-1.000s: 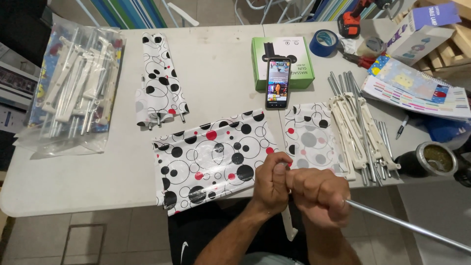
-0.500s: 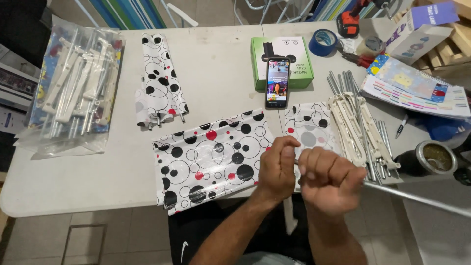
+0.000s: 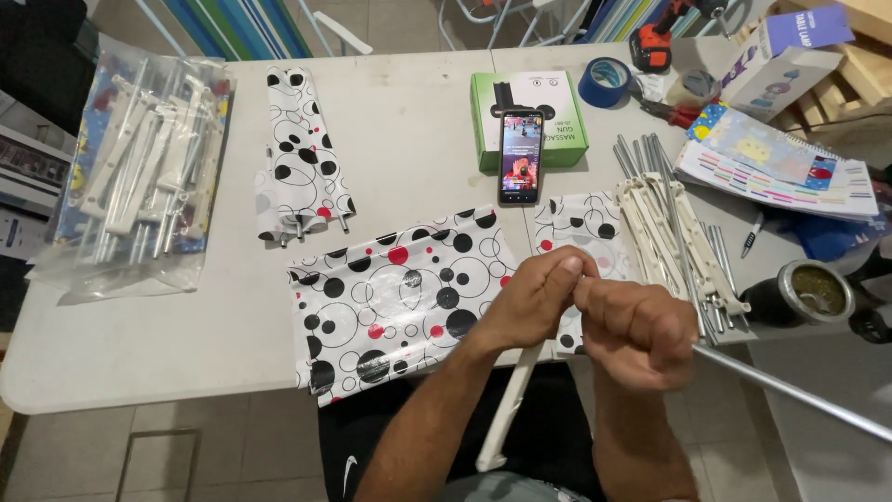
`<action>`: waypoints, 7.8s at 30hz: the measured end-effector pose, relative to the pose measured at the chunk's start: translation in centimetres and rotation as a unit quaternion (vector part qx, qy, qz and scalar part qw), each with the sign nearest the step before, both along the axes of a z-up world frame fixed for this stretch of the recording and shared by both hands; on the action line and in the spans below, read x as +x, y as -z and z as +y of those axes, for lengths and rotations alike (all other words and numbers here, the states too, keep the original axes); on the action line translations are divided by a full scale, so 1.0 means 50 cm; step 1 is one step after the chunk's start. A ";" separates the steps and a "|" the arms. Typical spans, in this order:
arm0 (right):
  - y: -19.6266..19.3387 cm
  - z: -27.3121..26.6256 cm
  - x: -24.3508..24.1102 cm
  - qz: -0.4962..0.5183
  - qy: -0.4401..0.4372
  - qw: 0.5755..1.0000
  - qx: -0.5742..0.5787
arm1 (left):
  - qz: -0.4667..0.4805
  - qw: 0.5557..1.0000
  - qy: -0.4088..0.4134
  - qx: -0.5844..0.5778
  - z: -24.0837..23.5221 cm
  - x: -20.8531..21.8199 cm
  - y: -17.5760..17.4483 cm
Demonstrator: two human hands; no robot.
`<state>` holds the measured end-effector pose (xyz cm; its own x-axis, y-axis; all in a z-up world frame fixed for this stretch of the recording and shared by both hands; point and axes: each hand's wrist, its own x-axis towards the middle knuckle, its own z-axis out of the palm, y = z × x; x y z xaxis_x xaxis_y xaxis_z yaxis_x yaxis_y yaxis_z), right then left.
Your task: Unfolding fabric shelf components and organizing metal support rods for assembly.
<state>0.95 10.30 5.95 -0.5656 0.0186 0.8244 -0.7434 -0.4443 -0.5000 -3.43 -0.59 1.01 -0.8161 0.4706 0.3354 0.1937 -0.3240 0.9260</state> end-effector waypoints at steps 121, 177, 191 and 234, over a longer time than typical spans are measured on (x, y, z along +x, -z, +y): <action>0.266 0.154 0.055 -0.284 0.358 0.744 0.487 | -0.125 0.777 -0.401 -0.468 -0.471 -0.226 -0.087; 0.173 0.183 0.057 -0.391 0.193 0.844 0.311 | 0.419 0.681 -0.377 -0.467 -0.453 0.108 0.157; 0.153 0.201 0.076 -0.140 0.413 0.606 0.665 | 0.437 0.667 -0.390 -0.460 -0.441 0.100 0.129; 0.151 0.401 0.143 -0.560 0.369 0.161 0.724 | 0.272 0.663 -0.473 -0.512 -0.503 0.098 0.156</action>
<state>8.08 30.34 -1.60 -0.6588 0.6690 -0.3440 0.5906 0.7432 0.3143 1.47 -25.77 -6.77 -0.7983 0.0428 0.6008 0.2576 0.9259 0.2764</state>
